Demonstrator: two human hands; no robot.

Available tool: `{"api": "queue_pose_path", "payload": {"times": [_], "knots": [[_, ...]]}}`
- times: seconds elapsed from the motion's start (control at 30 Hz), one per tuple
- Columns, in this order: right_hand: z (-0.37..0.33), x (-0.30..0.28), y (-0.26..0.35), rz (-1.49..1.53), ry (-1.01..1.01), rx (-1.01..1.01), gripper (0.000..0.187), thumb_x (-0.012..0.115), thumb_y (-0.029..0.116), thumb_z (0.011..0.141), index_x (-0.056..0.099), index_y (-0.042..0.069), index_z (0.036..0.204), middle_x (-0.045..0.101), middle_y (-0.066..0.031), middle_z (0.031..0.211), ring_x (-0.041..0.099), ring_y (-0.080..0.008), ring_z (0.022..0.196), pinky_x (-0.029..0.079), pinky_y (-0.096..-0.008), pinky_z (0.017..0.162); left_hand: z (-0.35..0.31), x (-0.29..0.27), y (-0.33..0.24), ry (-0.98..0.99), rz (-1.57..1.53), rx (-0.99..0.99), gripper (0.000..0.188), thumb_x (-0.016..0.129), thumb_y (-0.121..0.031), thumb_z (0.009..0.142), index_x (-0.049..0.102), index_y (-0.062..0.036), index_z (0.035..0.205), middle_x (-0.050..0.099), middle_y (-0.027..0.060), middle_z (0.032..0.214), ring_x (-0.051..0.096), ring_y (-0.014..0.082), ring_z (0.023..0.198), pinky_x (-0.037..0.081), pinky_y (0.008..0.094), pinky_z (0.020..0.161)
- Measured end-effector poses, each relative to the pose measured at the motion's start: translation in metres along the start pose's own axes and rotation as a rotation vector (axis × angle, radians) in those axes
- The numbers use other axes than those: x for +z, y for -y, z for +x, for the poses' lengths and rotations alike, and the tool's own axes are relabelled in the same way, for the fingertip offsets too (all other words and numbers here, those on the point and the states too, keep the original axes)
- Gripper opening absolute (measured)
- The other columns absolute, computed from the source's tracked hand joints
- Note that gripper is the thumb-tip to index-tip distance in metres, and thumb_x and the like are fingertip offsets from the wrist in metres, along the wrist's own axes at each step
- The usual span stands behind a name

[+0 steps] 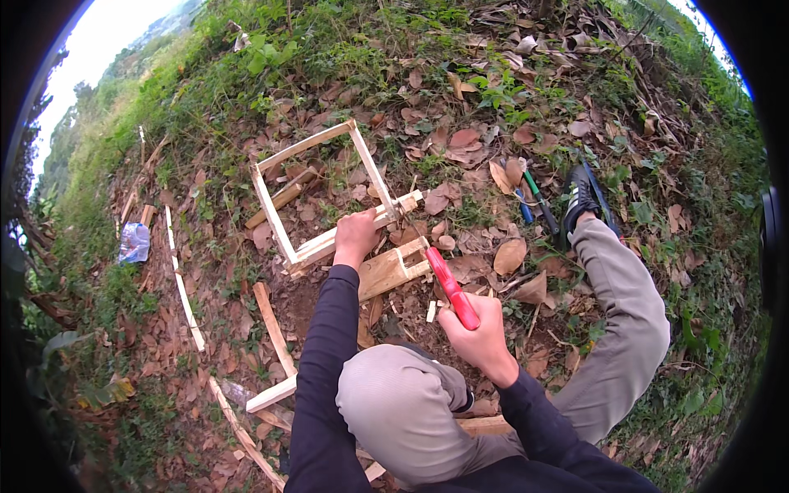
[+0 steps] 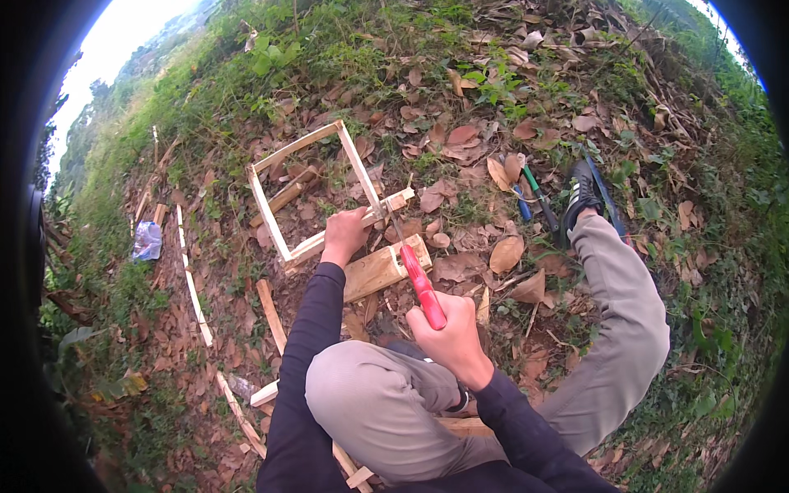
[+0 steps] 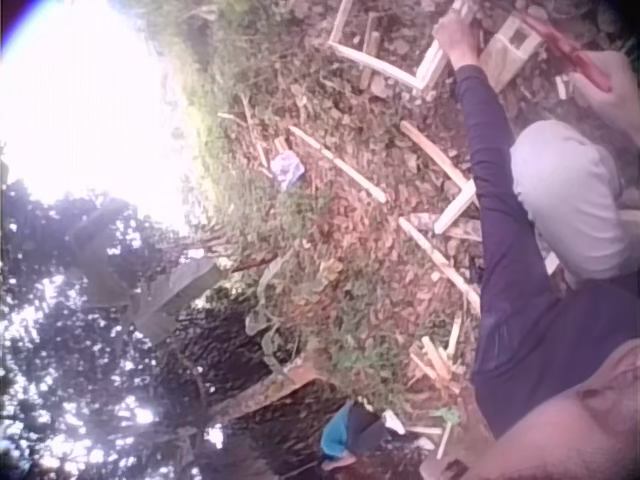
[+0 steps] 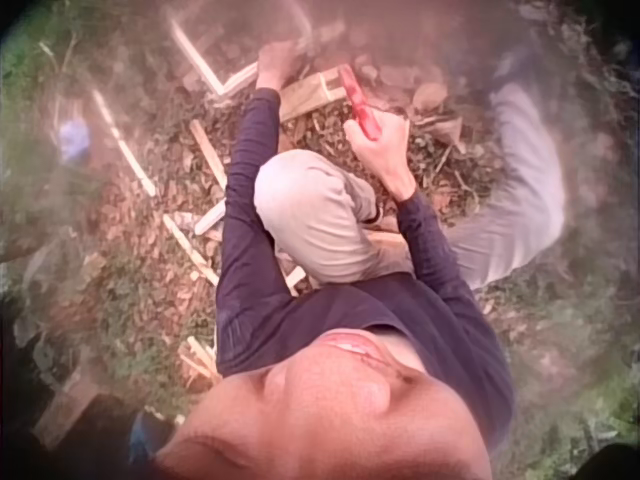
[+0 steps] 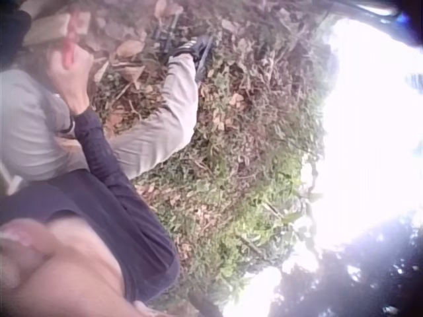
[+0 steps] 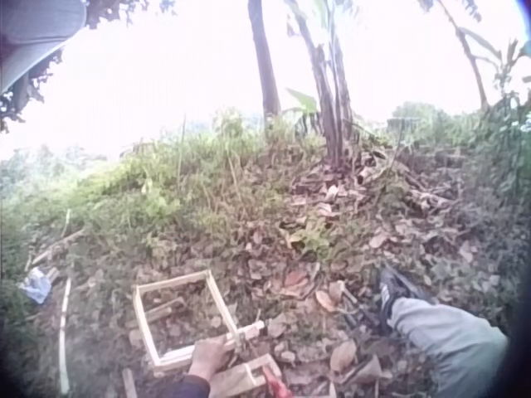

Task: The person sits on the ground outdoors and assembles a small wooden frame. They use a red hand saw to cut wooden slats and a hammer to drive nails into the frame, securing the pieces together.

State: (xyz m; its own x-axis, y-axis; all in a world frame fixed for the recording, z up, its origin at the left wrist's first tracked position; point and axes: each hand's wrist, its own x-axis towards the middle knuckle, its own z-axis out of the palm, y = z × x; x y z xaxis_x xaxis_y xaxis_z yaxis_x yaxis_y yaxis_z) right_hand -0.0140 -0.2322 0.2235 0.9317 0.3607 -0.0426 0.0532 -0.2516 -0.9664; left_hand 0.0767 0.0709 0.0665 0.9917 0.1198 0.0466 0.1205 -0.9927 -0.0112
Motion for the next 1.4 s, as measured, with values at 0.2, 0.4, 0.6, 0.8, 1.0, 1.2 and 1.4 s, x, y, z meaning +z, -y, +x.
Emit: {"api": "queue_pose_path", "payload": {"times": [0.2, 0.4, 0.6, 0.8, 1.0, 1.2, 1.4], "knots": [[0.025, 0.015, -0.007, 0.013, -0.021, 0.034, 0.029, 0.065, 0.013, 0.08, 0.047, 0.0, 0.061, 0.042, -0.0065, 0.049, 0.039, -0.0129, 0.047, 0.034, -0.0363, 0.047, 0.002, -0.004, 0.001, -0.037, -0.044, -0.003, 0.019, 0.072, -0.011, 0.076, 0.068, -0.0079, 0.094, 0.073, 0.0143, 0.084, 0.073, 0.0312, 0.081, 0.059, 0.0431, 0.074], [0.011, 0.017, 0.007, 0.012, 0.008, 0.107, 0.029, 0.066, 0.013, 0.079, 0.048, 0.0, 0.06, 0.043, -0.0064, 0.048, 0.04, -0.0124, 0.047, 0.036, -0.0356, 0.048, -0.013, 0.012, 0.009, -0.063, -0.028, 0.077, 0.017, 0.067, -0.009, 0.08, 0.063, -0.0074, 0.097, 0.073, 0.0114, 0.087, 0.073, 0.0303, 0.08, 0.059, 0.0419, 0.069], [0.037, 0.019, 0.022, 0.022, -0.014, 0.094, 0.029, 0.065, 0.013, 0.081, 0.049, -0.002, 0.061, 0.046, -0.0071, 0.048, 0.044, -0.0127, 0.046, 0.037, -0.0355, 0.048, -0.016, 0.026, -0.011, -0.144, -0.018, 0.016, 0.01, 0.061, -0.006, 0.081, 0.062, -0.0056, 0.091, 0.071, 0.0107, 0.089, 0.073, 0.0277, 0.082, 0.059, 0.039, 0.067], [0.013, 0.004, 0.026, 0.073, -0.018, 0.13, 0.025, 0.065, 0.011, 0.082, 0.052, 0.0, 0.064, 0.046, -0.0039, 0.052, 0.042, -0.0093, 0.05, 0.036, -0.0325, 0.049, -0.004, 0.022, -0.004, -0.099, -0.026, -0.026, 0.027, 0.075, -0.016, 0.076, 0.065, -0.0093, 0.1, 0.073, 0.0146, 0.082, 0.073, 0.0321, 0.078, 0.058, 0.0431, 0.07], [-0.017, -0.017, 0.035, 0.151, -0.034, 0.074, 0.025, 0.065, 0.009, 0.084, 0.052, 0.001, 0.064, 0.046, 0.001, 0.054, 0.041, -0.006, 0.052, 0.034, -0.0293, 0.049, 0.001, 0.0, -0.003, -0.095, -0.028, 0.004, 0.008, 0.064, -0.008, 0.079, 0.068, -0.0058, 0.086, 0.073, 0.014, 0.081, 0.074, 0.0311, 0.076, 0.058, 0.0411, 0.068], [0.043, 0.018, -0.019, 0.078, -0.082, -0.092, 0.027, 0.065, 0.009, 0.082, 0.048, 0.001, 0.062, 0.044, -0.002, 0.053, 0.038, -0.0077, 0.051, 0.032, -0.0321, 0.048, -0.003, 0.004, -0.006, -0.1, -0.072, -0.01, 0.014, 0.07, -0.014, 0.079, 0.067, -0.0062, 0.089, 0.073, 0.0151, 0.08, 0.073, 0.032, 0.076, 0.058, 0.0427, 0.07], [0.083, 0.036, -0.038, 0.007, -0.079, -0.167, 0.03, 0.066, 0.013, 0.081, 0.047, 0.0, 0.061, 0.043, -0.0051, 0.051, 0.039, -0.0114, 0.049, 0.033, -0.0349, 0.049, -0.002, 0.001, -0.009, -0.078, -0.074, -0.028, 0.012, 0.065, -0.01, 0.079, 0.069, -0.0069, 0.09, 0.073, 0.0135, 0.08, 0.073, 0.0316, 0.074, 0.058, 0.0428, 0.069]]}}
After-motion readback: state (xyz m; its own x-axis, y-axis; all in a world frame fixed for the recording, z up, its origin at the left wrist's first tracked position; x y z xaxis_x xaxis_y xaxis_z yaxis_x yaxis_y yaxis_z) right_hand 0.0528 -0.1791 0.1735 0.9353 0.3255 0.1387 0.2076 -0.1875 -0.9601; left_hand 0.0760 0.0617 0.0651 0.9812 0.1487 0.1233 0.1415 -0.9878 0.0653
